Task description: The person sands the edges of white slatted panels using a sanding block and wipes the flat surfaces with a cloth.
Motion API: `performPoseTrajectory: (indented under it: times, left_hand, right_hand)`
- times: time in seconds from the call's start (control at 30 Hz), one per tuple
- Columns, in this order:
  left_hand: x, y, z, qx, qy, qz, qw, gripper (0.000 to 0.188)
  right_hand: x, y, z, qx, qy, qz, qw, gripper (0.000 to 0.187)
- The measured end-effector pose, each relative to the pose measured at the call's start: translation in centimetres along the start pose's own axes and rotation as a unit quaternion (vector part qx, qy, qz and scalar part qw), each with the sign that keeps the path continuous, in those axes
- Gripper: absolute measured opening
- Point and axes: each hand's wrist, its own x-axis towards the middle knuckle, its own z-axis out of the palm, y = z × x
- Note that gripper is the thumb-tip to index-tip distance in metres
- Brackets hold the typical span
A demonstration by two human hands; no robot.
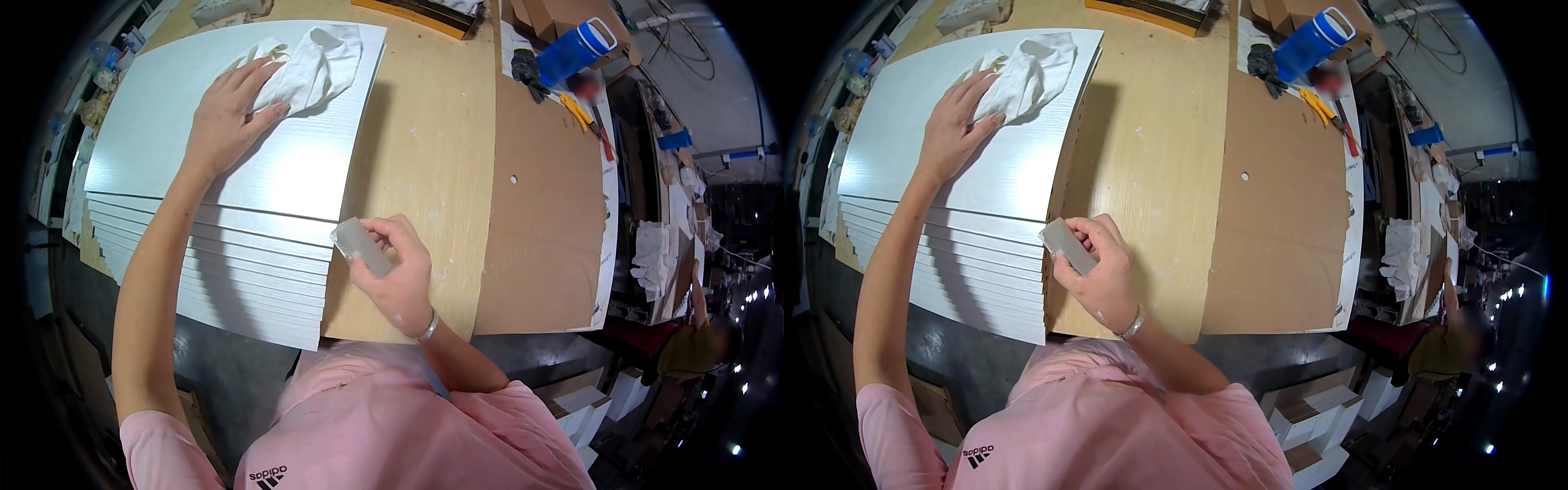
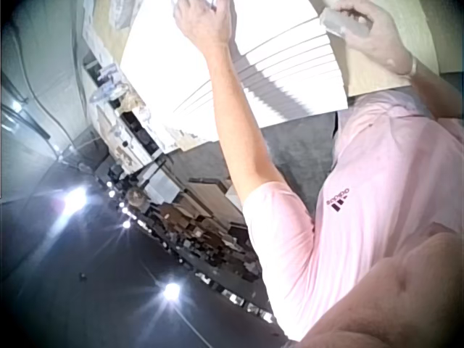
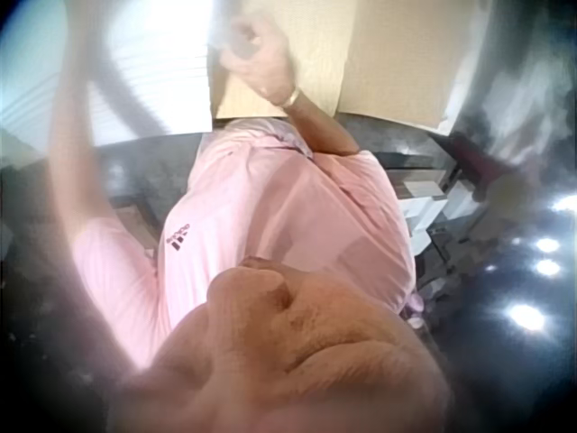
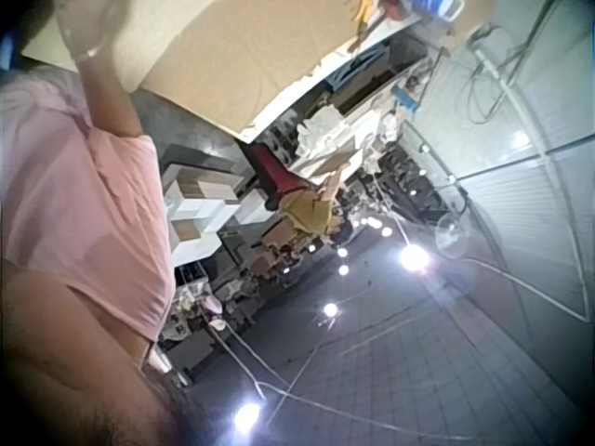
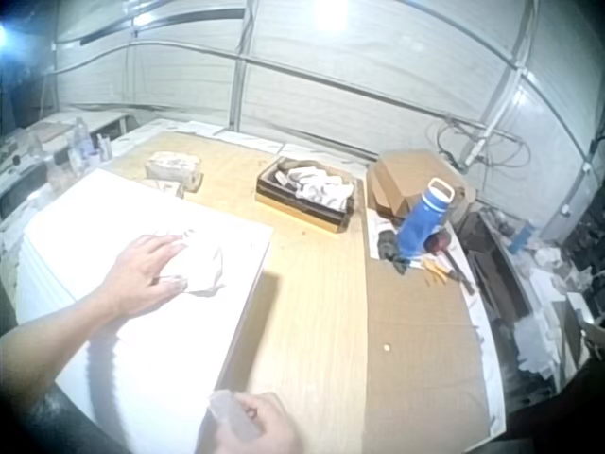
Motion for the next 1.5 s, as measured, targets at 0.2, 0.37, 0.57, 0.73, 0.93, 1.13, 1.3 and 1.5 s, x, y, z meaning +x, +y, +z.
performPoseTrajectory:
  times: [0.2, 0.37, 0.57, 0.73, 0.93, 1.13, 1.3, 1.5]
  left_hand:
    - [-0.1, 0.0, -0.1, -0.005, 0.001, 0.000, 1.000, 0.055]
    - [0.0, 0.2, 0.0, -0.002, 0.002, -0.003, 1.000, 0.056]
    - [0.0, 0.0, 0.0, 0.000, 0.006, 0.002, 1.000, 0.056]
    - [-0.2, -0.2, 0.4, -0.007, 0.040, 0.013, 0.999, 0.054]
    - [-0.2, -0.2, 0.6, -0.007, 0.039, 0.005, 0.999, 0.053]
    - [-0.1, -0.1, 0.4, -0.011, 0.040, 0.003, 0.999, 0.053]
    - [-0.1, 0.0, 0.5, -0.001, 0.042, 0.001, 0.999, 0.052]
    - [-0.2, 0.1, 0.2, 0.001, 0.021, -0.009, 1.000, 0.055]
  right_hand:
    - [-0.3, 0.6, -0.1, -0.029, -0.016, -0.008, 0.999, 0.033]
    - [-0.2, 0.4, -0.4, -0.025, -0.013, -0.028, 0.999, 0.031]
    - [-0.4, 0.6, 0.1, -0.033, -0.025, -0.034, 0.999, 0.030]
    - [0.3, -0.1, 0.1, -0.050, 0.034, -0.037, 0.997, 0.024]
    - [-0.2, -0.7, 0.5, -0.072, -0.014, -0.014, 0.997, 0.021]
    - [0.4, -0.7, 1.3, -0.083, 0.031, -0.030, 0.996, 0.022]
    - [-0.2, 1.1, -1.5, 0.099, -0.021, 0.135, 0.986, 0.027]
    - [-0.2, 1.8, -3.2, 0.381, -0.042, 0.217, 0.898, 0.043]
